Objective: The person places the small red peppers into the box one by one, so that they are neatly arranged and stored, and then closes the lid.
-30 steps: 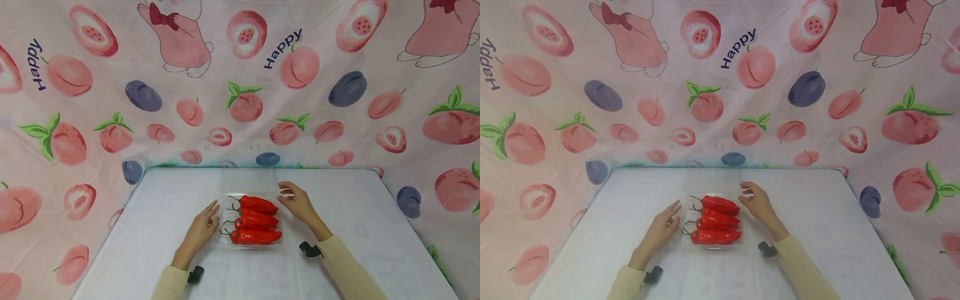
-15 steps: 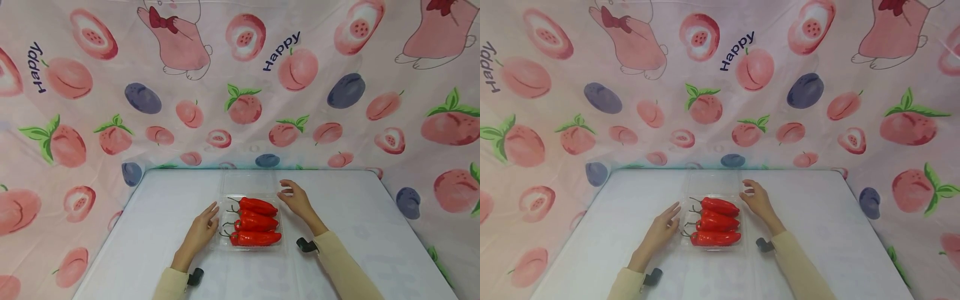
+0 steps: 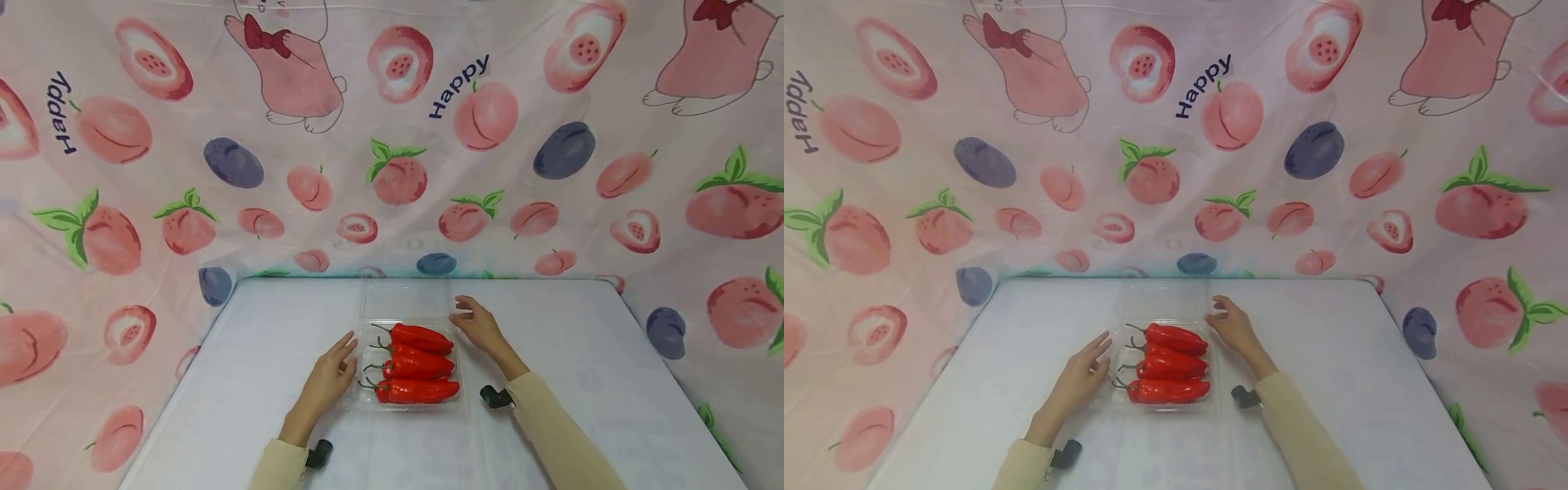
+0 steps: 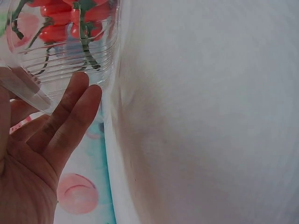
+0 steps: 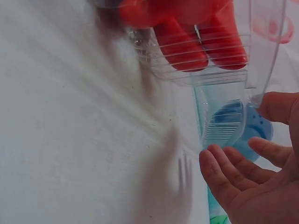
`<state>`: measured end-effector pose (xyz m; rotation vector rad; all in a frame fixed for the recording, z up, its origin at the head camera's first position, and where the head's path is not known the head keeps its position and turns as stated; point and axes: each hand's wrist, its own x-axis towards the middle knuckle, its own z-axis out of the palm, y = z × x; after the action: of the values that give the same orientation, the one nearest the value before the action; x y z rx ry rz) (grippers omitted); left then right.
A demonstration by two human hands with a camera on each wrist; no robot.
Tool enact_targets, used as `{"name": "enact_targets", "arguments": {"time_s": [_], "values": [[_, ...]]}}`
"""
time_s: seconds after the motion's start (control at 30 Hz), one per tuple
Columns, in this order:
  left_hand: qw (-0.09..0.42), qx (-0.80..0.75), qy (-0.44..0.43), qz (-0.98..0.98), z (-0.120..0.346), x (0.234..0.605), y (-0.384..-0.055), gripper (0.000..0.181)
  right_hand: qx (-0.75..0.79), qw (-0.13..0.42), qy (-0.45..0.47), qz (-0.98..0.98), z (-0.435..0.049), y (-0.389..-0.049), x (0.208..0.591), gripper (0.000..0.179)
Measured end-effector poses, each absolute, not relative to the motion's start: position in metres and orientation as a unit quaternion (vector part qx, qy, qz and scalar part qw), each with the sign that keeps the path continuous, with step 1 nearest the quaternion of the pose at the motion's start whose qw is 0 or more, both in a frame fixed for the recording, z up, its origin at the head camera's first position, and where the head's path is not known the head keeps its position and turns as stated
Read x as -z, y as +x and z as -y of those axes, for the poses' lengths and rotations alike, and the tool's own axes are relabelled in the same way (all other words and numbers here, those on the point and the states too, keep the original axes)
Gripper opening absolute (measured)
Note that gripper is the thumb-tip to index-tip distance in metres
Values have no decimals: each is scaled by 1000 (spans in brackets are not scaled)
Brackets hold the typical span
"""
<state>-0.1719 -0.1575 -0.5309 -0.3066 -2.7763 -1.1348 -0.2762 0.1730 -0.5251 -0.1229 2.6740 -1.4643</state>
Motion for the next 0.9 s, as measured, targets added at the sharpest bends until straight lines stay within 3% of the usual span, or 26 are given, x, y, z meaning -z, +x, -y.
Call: {"name": "enact_targets", "arguments": {"time_s": [0.57, 0.9], "values": [[70, 374, -109, 918, 159, 533, -172, 45, 496, 86, -17, -864, -168, -283, 533, 54], [70, 380, -107, 916, 159, 532, -171, 45, 507, 68, -25, -859, -166, -284, 533, 46]]}}
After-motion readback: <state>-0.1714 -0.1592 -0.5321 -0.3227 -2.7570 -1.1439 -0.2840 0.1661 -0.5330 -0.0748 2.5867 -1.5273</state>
